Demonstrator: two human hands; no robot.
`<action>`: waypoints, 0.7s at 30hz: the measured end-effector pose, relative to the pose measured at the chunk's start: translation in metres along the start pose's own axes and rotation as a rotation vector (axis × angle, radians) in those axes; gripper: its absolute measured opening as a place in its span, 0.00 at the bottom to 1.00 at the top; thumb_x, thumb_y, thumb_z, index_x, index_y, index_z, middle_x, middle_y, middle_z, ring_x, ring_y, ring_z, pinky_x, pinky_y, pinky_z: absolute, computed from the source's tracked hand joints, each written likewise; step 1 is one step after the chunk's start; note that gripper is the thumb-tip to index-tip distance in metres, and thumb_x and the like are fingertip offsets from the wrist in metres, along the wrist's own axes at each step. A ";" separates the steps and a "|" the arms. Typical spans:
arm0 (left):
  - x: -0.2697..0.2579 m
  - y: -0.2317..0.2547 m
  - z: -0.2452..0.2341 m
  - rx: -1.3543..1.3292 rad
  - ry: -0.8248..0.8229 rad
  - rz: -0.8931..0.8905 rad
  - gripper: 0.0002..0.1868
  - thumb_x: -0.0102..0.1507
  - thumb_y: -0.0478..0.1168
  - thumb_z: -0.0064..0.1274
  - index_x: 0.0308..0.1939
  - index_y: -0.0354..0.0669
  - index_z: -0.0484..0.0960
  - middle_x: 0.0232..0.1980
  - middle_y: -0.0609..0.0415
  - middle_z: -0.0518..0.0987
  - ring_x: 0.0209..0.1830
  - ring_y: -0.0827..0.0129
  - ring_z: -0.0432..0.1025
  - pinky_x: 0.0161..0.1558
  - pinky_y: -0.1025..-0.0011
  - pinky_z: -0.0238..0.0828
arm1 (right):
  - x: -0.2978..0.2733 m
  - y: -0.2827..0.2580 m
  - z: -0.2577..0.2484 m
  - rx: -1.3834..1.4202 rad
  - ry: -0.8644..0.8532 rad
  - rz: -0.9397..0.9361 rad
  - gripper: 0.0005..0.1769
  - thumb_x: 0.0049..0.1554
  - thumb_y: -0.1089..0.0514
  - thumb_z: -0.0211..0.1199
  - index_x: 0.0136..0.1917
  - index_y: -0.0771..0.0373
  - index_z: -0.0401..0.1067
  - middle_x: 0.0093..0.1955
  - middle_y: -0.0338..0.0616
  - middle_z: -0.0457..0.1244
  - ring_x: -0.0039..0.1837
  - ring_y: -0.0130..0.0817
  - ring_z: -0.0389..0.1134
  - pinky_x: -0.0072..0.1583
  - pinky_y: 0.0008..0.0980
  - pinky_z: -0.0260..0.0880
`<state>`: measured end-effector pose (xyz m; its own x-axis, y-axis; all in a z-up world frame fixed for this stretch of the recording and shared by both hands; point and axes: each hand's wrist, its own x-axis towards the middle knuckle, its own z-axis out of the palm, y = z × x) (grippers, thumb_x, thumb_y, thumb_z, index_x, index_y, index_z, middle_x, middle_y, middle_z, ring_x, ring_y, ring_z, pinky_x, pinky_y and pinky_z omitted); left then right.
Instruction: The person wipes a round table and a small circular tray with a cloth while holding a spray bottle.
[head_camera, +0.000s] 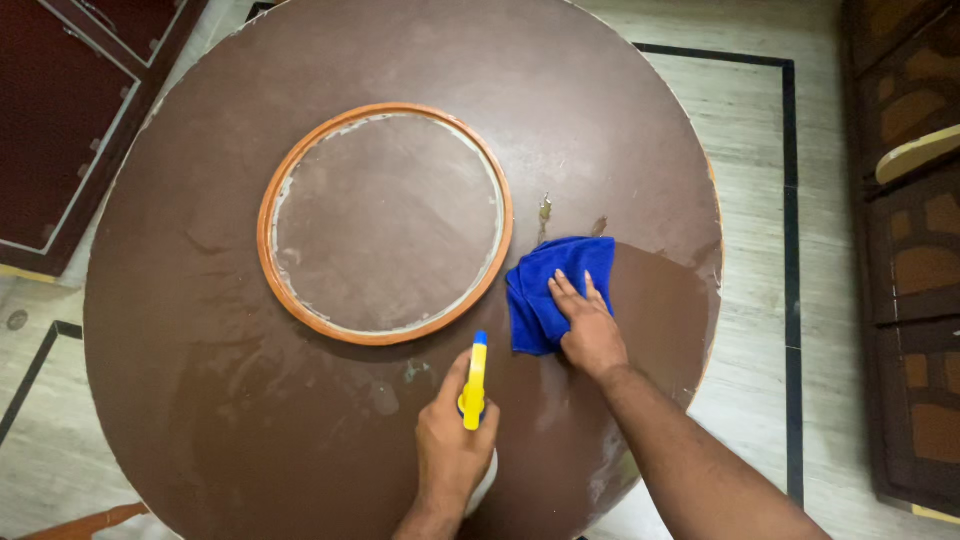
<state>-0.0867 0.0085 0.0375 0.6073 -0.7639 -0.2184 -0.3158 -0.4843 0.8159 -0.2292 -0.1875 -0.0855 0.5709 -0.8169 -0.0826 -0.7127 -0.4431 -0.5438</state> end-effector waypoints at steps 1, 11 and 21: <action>0.003 0.001 -0.002 -0.026 0.045 0.062 0.33 0.54 0.37 0.58 0.66 0.53 0.75 0.34 0.41 0.83 0.33 0.50 0.80 0.38 0.60 0.76 | 0.000 -0.004 0.001 -0.011 -0.007 -0.016 0.51 0.40 0.75 0.53 0.77 0.53 0.59 0.82 0.37 0.49 0.83 0.55 0.41 0.79 0.44 0.43; 0.038 -0.006 -0.016 -0.193 0.105 0.509 0.31 0.64 0.32 0.55 0.72 0.42 0.67 0.41 0.48 0.80 0.34 0.63 0.77 0.40 0.67 0.76 | -0.038 -0.036 0.015 0.013 -0.017 -0.052 0.51 0.39 0.76 0.56 0.76 0.53 0.61 0.81 0.38 0.50 0.83 0.54 0.42 0.79 0.45 0.44; 0.052 -0.033 -0.006 -0.327 0.044 0.547 0.32 0.64 0.31 0.55 0.73 0.45 0.67 0.34 0.57 0.76 0.35 0.71 0.74 0.43 0.71 0.75 | -0.097 -0.045 0.021 0.041 -0.001 0.039 0.51 0.39 0.76 0.55 0.76 0.52 0.61 0.81 0.37 0.50 0.83 0.52 0.42 0.79 0.46 0.43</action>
<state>-0.0399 -0.0126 0.0024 0.4532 -0.8421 0.2923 -0.3543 0.1307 0.9260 -0.2440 -0.0808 -0.0711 0.5432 -0.8330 -0.1049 -0.7171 -0.3953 -0.5741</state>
